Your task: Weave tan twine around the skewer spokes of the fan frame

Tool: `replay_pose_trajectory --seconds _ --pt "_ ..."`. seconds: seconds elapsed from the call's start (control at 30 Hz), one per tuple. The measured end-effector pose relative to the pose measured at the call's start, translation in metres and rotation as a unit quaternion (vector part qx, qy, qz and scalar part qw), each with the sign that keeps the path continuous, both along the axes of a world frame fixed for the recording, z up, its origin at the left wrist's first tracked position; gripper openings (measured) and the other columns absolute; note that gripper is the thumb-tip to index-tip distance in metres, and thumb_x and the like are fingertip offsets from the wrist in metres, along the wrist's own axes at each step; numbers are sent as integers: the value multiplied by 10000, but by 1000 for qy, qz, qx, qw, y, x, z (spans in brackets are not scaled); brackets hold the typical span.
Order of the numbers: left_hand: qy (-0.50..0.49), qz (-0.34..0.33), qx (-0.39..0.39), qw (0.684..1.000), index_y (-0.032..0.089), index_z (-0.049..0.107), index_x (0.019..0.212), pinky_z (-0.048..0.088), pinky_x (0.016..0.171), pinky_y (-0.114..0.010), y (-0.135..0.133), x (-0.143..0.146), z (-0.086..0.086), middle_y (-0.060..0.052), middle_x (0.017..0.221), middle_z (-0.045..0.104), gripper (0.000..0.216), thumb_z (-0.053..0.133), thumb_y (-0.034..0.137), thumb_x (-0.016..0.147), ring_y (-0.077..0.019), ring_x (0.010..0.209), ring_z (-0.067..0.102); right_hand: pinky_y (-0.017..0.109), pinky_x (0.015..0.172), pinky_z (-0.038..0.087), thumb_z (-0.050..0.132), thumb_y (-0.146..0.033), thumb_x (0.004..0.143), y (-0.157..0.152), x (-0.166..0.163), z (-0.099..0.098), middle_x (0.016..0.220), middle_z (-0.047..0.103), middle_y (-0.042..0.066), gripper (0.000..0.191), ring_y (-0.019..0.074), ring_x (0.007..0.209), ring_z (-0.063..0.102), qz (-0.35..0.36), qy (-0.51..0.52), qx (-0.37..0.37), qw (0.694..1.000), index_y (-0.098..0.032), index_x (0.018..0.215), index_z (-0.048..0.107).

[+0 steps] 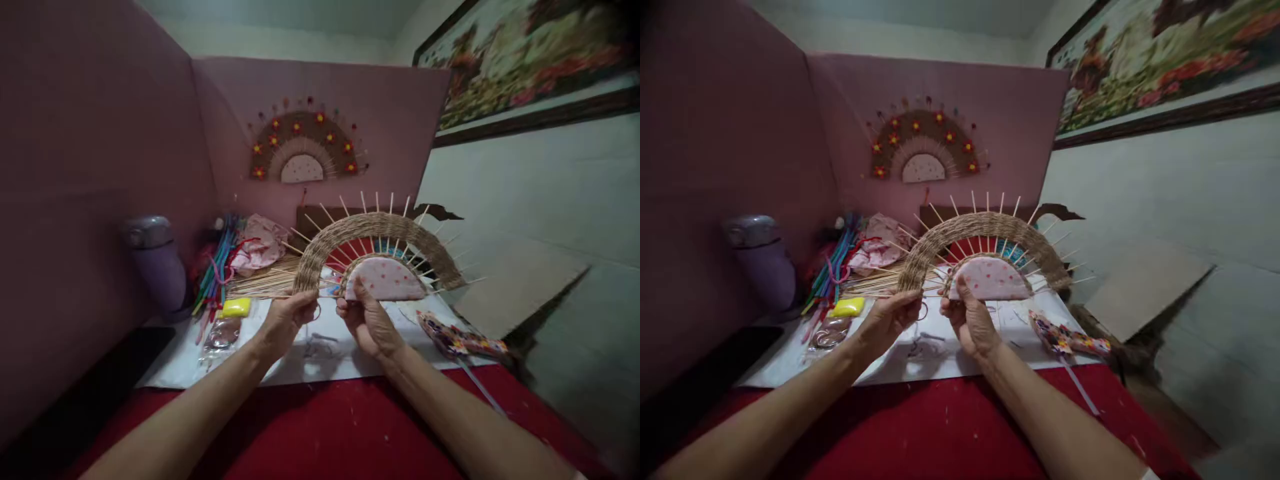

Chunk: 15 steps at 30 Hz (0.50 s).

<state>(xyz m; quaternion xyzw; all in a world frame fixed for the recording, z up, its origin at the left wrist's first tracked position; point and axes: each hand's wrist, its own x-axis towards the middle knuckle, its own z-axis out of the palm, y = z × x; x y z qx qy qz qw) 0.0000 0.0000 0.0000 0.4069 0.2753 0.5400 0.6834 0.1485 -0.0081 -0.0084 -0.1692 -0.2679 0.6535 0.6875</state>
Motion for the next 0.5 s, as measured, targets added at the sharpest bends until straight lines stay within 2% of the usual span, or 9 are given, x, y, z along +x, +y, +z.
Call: replay_pose_trajectory --seconds 0.17,0.33,0.5 --pt "-17 17 -4 1000 104 601 700 292 436 -152 5 5 -1 28 596 498 271 758 309 616 -32 492 420 173 431 443 794 -292 598 2 -4 -2 558 602 -47 266 81 467 551 -13 -10 -12 1000 -170 709 585" --pt "23 31 24 999 112 563 614 201 399 -178 6 7 -4 59 487 407 221 737 247 609 -29 421 314 174 433 441 788 -313 606 0 -5 -2 571 611 -40 268 79 463 552 -15 -26 -8 1000 -163 711 592" --pt "29 47 36 998 120 519 533 162 397 -199 6 10 -3 54 463 400 211 698 210 600 -33 408 296 176 443 442 774 -326 625 0 -4 -2 576 605 -44 257 74 470 546 -9 -23 5 1000 -162 718 600"
